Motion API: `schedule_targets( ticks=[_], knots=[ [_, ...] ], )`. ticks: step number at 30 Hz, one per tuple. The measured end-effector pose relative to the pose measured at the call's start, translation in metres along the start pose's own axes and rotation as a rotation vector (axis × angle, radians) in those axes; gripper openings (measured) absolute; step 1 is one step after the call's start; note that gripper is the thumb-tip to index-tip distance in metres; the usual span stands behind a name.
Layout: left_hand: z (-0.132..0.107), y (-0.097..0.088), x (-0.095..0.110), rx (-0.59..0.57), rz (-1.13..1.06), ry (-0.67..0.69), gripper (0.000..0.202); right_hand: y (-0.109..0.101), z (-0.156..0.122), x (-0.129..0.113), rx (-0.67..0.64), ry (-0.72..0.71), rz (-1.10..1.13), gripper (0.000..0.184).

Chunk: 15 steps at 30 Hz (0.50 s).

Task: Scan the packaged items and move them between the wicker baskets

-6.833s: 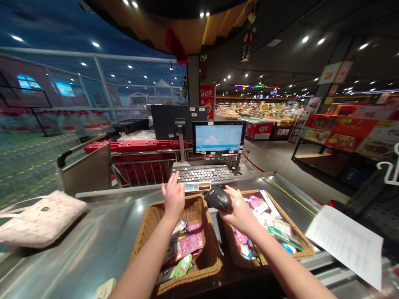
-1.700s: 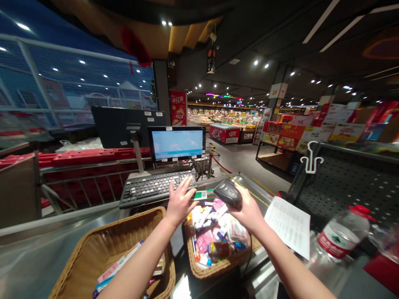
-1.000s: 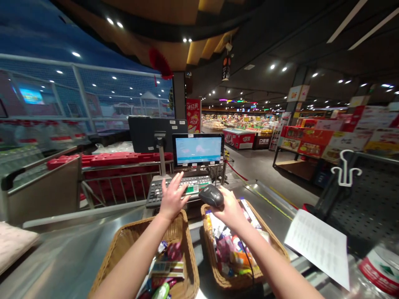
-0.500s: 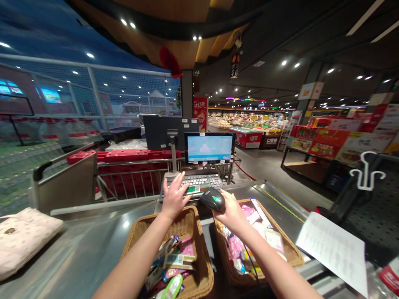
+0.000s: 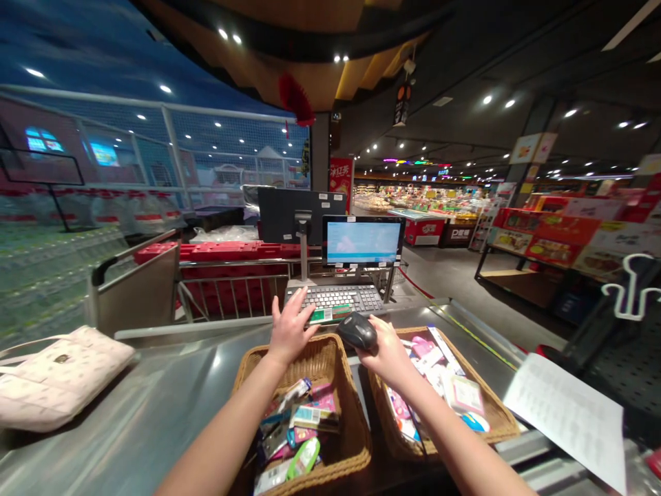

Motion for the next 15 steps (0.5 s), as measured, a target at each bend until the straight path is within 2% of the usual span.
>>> schedule_targets(
  ticks=[7, 15],
  knots=[
    [-0.024, -0.008, -0.018, -0.031, 0.015, -0.028, 0.026, 0.015, -0.002, -0.015, -0.041, -0.015, 0.011, 0.036],
    [-0.058, -0.007, -0.039, -0.084, 0.021, -0.054, 0.026, 0.035, -0.004, -0.030, -0.078, -0.007, 0.025, 0.034]
  ],
)
Point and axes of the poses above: each hand's wrist, its own z-axis towards the middle knuckle, its own y-axis out of the palm, x = y × z, the point moved 6 cm from there along z, towards the middle knuckle, and after that the axes turned 1 degree about -x, right-handed, at the moved point
